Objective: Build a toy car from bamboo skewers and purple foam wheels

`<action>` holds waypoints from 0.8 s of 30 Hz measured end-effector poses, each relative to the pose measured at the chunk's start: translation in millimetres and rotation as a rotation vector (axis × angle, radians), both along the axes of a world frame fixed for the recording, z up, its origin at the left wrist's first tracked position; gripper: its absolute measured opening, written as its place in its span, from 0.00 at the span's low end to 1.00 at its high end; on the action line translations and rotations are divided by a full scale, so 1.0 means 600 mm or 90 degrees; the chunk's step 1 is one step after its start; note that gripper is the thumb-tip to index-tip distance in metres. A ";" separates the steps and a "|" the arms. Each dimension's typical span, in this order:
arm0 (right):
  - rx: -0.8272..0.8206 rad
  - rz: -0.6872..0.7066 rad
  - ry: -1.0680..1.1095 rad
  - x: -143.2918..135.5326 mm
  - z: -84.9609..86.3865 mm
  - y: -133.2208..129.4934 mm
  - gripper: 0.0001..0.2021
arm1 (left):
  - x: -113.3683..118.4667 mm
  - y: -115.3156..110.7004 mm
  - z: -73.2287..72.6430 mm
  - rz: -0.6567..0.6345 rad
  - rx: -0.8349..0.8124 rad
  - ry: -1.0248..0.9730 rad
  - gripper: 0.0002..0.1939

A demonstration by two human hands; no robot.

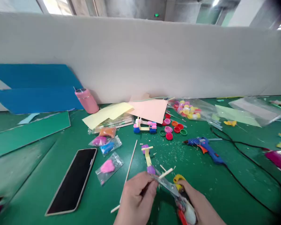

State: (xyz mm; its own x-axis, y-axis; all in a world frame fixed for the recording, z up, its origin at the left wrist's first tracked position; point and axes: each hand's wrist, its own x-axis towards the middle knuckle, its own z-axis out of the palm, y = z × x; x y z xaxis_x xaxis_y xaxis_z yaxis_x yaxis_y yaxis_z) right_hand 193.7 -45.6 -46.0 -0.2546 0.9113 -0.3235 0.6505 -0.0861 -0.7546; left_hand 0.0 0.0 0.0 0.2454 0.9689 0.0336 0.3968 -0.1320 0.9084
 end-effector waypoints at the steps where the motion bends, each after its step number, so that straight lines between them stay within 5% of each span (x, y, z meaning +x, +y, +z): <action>1: 0.007 -0.005 0.002 0.002 0.002 0.000 0.29 | -0.003 0.003 0.002 -0.027 -0.050 -0.031 0.12; 8: -0.008 0.003 -0.001 0.003 0.002 -0.001 0.25 | -0.018 0.020 0.013 -0.141 -0.259 -0.165 0.11; 12: 0.001 -0.005 -0.017 0.000 -0.005 0.000 0.15 | -0.006 0.011 0.009 -0.051 -0.067 -0.036 0.12; 15: 0.024 -0.014 -0.005 -0.002 -0.001 0.001 0.16 | 0.003 0.001 0.002 0.006 0.164 0.029 0.09; 17: 0.036 -0.012 0.012 -0.003 0.005 0.002 0.16 | 0.005 -0.001 0.002 0.002 0.206 0.039 0.10; 24: -0.012 -0.019 0.025 -0.010 0.005 -0.003 0.16 | -0.011 0.011 0.022 -0.094 -0.092 -0.054 0.13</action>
State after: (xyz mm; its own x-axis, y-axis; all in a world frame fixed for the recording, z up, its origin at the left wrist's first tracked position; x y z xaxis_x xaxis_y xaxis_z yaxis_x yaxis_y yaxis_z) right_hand 187.9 -47.6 -42.8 -0.2395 0.9126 -0.3315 0.6178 -0.1201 -0.7771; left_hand -6.4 6.8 13.5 0.3875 0.9187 -0.0768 0.3039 -0.0487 0.9515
